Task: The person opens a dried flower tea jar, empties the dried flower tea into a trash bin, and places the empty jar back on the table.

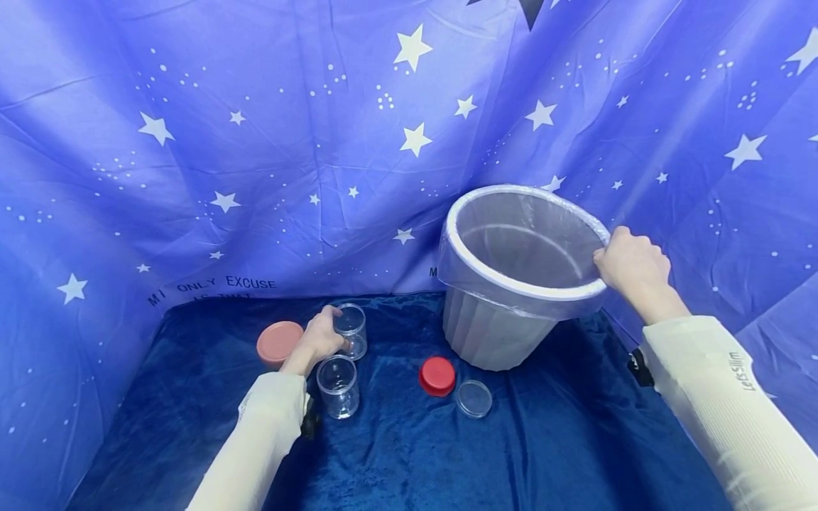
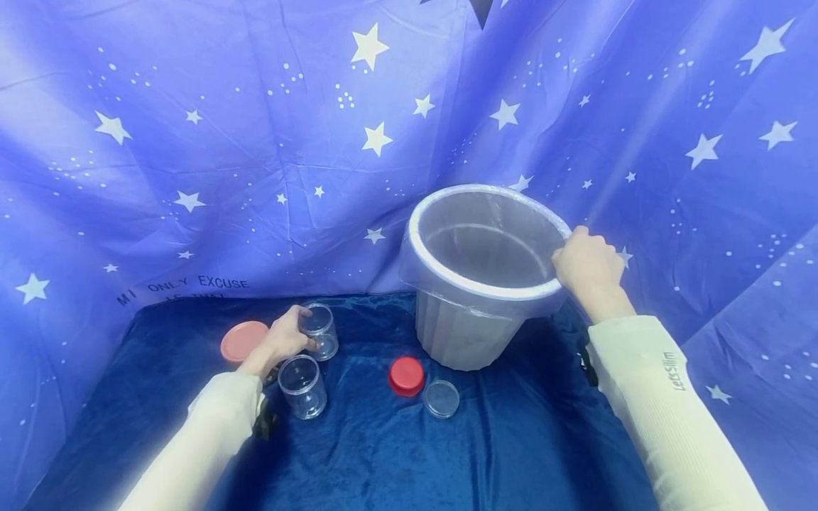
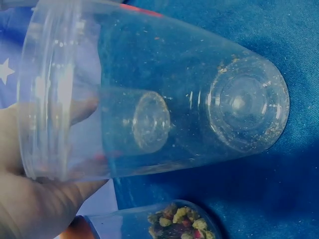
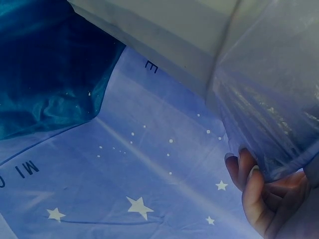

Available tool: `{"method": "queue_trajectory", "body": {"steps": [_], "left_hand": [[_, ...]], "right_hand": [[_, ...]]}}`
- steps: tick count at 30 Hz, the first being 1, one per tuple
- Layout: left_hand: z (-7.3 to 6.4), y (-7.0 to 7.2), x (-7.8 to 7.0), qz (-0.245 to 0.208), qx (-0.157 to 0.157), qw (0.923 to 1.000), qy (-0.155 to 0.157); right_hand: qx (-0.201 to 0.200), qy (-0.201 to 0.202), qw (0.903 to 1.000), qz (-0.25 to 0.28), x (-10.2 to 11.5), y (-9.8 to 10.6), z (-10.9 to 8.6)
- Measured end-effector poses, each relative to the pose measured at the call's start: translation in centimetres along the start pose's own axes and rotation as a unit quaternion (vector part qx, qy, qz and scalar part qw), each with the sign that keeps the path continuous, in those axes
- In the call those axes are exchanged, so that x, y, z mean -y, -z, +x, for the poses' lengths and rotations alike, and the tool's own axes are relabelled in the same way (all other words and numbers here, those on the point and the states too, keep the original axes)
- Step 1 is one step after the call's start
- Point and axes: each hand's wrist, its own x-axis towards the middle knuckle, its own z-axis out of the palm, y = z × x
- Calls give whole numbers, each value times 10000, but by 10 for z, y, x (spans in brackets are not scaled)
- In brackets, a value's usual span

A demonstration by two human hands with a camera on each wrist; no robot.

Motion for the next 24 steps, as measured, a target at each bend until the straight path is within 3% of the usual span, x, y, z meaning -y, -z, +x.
{"method": "queue_trajectory", "body": {"steps": [13, 24], "left_hand": [[-7, 1, -7, 136, -109, 9990, 409], [-8, -1, -5, 76, -34, 9989, 464]], "right_hand": [[6, 5, 10000, -2, 0, 0, 0], [32, -11, 10000, -5, -1, -1, 1]]}}
